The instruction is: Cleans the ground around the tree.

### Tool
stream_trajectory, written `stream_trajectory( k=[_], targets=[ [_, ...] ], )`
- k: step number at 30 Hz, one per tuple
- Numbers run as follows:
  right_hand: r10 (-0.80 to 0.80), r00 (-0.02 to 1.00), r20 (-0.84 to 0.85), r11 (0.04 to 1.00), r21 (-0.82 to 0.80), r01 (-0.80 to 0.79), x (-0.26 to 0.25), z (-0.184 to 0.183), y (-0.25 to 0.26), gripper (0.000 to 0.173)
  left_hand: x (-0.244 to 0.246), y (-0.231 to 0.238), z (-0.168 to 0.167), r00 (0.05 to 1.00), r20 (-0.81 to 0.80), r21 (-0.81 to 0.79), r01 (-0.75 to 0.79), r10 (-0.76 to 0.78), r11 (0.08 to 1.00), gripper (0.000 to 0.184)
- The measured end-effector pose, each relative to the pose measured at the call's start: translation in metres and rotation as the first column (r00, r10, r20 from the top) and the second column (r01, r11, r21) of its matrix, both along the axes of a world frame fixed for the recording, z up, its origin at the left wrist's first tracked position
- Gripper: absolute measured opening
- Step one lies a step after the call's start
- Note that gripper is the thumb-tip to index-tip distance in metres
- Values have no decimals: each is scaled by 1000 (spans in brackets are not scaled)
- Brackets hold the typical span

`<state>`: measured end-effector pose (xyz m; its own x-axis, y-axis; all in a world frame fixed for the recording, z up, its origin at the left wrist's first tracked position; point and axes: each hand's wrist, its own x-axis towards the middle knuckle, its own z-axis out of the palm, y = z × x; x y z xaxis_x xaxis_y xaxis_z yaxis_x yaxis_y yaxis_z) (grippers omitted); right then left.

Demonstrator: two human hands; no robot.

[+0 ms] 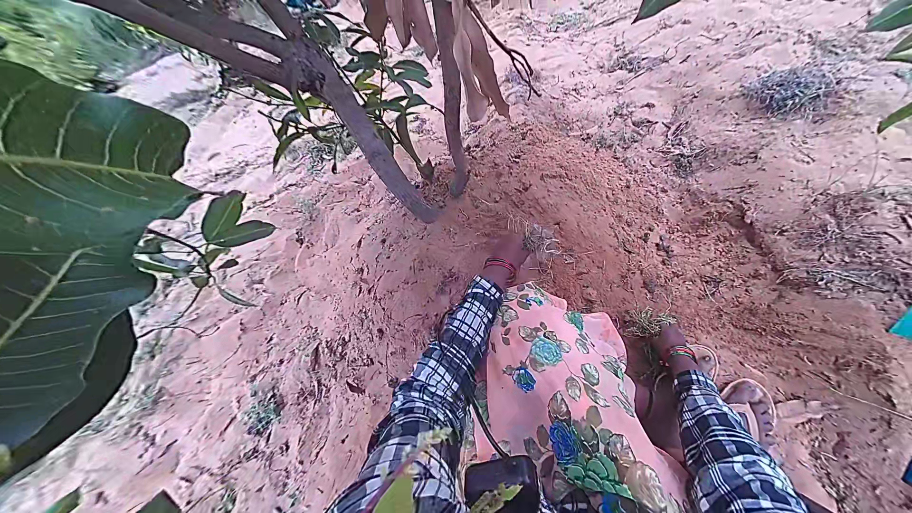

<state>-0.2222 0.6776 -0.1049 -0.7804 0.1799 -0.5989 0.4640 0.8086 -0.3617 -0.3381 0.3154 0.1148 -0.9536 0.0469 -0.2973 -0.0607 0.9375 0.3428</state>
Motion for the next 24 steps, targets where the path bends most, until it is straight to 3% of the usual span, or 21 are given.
stream_trajectory(
  k=[3, 5, 9, 15, 18, 21, 24],
  targets=[
    [-19, 1000, 8, 1000, -12, 19, -1, -1, 1, 62, -27, 53, -22, 947, 187, -161, 293, -262, 942, 38],
    [-17, 1000, 17, 1000, -15, 18, -2, 1, 2, 63, -31, 76, -47, 897, 306, -265, 401, -318, 877, 43],
    [-40, 999, 17, 998, -51, 41, -5, -1, 5, 61, -19, 81, -95, 892, 394, -353, 370, -222, 860, 48],
    [-76, 997, -10, 993, -97, 74, -10, -10, 6, 59, -18, 87, -93, 869, 426, -453, 446, -252, 772, 33],
    [-81, 997, -14, 991, -108, 79, -7, -9, 7, 59, -23, 89, -82, 901, 367, -397, 377, -232, 837, 31],
    [-81, 996, -25, 991, -111, 78, -8, -10, 5, 57, -38, 74, -72, 982, 162, -265, 140, -99, 954, 43],
    [-52, 999, -15, 994, -96, 50, -9, -9, 5, 55, -39, 65, -52, 997, 71, -212, 7, 8, 977, 43]
  ],
)
